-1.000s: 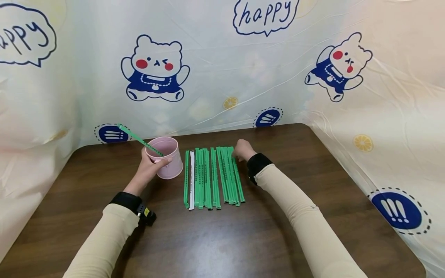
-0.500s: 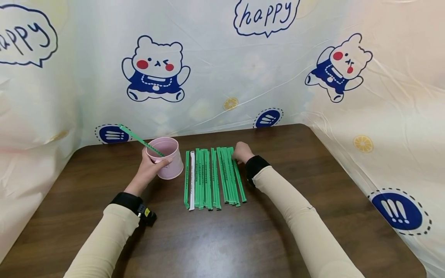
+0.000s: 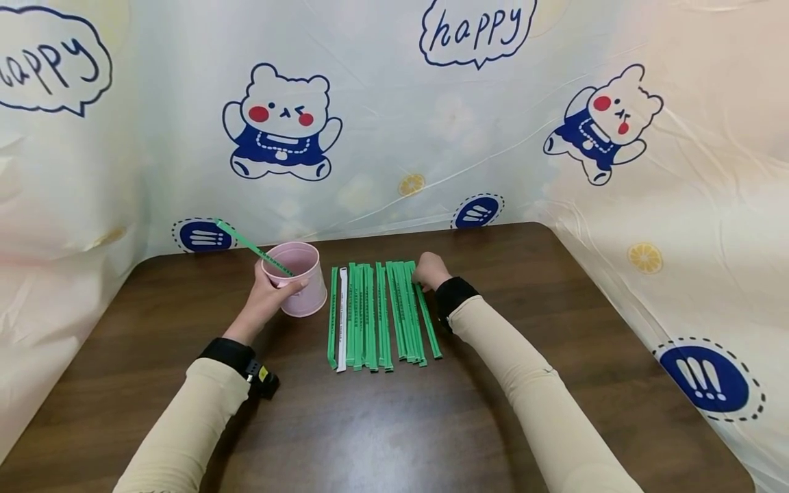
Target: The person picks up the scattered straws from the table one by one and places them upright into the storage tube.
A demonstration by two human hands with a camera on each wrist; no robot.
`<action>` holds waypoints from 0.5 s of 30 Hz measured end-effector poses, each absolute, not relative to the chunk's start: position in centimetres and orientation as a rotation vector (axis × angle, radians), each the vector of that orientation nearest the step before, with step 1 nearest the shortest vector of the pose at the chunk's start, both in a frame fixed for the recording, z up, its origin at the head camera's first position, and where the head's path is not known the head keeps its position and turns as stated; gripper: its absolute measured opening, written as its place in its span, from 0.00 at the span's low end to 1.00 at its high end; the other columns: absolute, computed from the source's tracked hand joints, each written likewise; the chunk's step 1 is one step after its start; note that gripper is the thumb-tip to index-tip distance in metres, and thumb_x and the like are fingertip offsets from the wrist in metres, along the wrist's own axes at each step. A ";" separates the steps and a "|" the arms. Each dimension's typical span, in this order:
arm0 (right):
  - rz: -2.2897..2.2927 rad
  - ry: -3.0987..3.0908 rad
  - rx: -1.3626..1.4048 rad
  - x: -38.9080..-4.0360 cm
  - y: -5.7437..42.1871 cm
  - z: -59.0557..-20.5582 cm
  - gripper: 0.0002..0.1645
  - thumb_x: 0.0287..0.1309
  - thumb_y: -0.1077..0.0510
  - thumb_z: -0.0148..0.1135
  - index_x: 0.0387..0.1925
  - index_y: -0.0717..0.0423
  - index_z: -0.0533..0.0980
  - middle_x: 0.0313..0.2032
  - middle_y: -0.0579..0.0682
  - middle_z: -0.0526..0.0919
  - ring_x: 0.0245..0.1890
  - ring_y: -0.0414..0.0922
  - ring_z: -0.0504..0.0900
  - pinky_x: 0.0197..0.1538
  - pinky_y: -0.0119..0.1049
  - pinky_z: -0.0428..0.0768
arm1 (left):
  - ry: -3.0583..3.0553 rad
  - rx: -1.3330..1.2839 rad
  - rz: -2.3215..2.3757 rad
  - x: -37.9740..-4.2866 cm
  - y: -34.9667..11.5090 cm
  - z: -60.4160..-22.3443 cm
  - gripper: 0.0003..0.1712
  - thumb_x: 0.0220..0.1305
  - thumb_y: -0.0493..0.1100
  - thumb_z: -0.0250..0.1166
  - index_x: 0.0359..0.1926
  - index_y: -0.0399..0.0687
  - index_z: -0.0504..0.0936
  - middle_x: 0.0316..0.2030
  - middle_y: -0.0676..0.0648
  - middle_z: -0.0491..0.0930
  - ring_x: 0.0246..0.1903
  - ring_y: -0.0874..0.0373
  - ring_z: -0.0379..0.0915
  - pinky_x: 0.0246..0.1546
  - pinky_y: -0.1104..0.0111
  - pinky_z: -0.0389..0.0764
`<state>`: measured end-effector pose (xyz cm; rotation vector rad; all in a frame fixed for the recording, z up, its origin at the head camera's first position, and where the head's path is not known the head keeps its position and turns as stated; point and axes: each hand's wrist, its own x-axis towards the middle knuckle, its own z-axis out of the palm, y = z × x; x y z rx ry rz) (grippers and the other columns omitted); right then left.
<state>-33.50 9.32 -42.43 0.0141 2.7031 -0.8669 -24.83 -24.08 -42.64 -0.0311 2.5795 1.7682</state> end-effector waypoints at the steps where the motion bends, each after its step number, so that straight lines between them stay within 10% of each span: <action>1: -0.875 2.701 0.014 -33.4 9.4 -42.4 0.13 0.63 0.69 0.61 0.24 0.58 0.72 0.19 0.49 0.70 0.14 0.41 0.75 0.24 0.31 0.78 | 2.577 -0.030 1.771 -24.8 -24.1 -42.7 0.60 0.66 0.49 0.65 0.79 0.48 0.28 0.78 0.32 0.43 0.77 0.37 0.45 0.78 0.39 0.54; 7: -0.896 2.706 0.024 -33.0 9.7 -41.9 0.09 0.63 0.67 0.63 0.43 0.70 0.80 0.33 0.58 0.79 0.16 0.42 0.76 0.31 0.35 0.85 | 2.573 -0.028 1.770 -24.9 -24.1 -42.8 0.60 0.66 0.49 0.65 0.79 0.49 0.27 0.78 0.32 0.43 0.77 0.37 0.44 0.78 0.38 0.54; 15: -0.940 2.717 0.018 -33.5 9.8 -41.8 0.08 0.63 0.66 0.65 0.41 0.69 0.81 0.20 0.51 0.72 0.16 0.41 0.77 0.32 0.34 0.86 | 2.568 -0.036 1.769 -25.0 -24.3 -42.9 0.61 0.66 0.49 0.65 0.79 0.49 0.27 0.78 0.32 0.43 0.78 0.37 0.44 0.78 0.39 0.53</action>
